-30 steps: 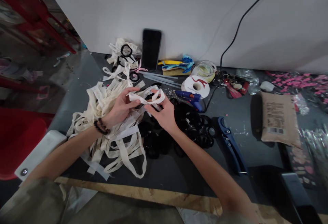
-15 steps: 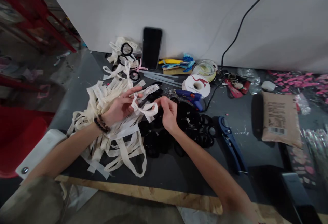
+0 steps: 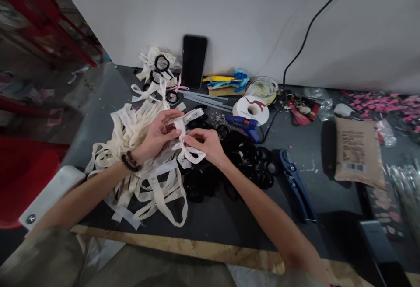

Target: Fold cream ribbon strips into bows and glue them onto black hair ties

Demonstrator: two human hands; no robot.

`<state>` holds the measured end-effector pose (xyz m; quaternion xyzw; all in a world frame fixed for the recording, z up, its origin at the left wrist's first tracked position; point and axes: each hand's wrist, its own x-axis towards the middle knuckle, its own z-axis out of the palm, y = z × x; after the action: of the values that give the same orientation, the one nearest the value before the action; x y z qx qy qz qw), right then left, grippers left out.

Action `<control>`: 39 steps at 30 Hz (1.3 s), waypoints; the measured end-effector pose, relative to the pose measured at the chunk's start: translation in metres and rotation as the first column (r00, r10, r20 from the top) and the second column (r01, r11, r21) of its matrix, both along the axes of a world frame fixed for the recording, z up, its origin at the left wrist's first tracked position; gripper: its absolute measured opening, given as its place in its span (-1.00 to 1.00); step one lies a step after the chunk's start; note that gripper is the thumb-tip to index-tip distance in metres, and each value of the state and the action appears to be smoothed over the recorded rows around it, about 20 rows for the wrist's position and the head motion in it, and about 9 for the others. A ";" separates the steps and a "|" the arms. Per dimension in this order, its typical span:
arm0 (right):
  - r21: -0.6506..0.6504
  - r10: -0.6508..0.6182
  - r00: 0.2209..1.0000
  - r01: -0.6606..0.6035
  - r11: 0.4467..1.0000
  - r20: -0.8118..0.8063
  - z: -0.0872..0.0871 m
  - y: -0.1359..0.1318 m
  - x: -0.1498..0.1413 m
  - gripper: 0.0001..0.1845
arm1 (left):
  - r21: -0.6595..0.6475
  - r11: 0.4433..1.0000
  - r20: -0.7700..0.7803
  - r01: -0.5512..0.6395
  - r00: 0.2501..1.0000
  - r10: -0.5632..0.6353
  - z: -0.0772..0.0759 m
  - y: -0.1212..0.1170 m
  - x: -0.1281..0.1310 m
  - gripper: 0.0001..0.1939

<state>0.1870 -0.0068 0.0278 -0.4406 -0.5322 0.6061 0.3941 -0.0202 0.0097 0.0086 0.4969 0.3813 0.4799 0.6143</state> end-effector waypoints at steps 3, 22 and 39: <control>0.053 0.028 0.998 -0.031 0.998 0.049 0.002 0.000 -0.001 -0.34 | 0.106 0.994 -0.076 -0.034 0.996 0.042 -0.001 0.000 0.000 -0.24; 0.119 -0.170 0.985 0.167 0.979 0.020 -0.013 0.000 -0.002 -0.33 | -0.037 0.997 -0.105 0.072 0.992 -0.075 0.007 -0.006 0.003 -0.20; 0.121 -0.116 0.993 0.111 0.986 0.027 -0.010 0.001 -0.001 -0.41 | 0.083 0.992 -0.137 0.094 0.987 -0.082 0.005 -0.001 0.001 -0.58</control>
<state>0.1856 -0.0057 0.0182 -0.4560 -0.5481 0.5421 0.4447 -0.0188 0.0083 0.0132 0.5713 0.3774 0.4346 0.5850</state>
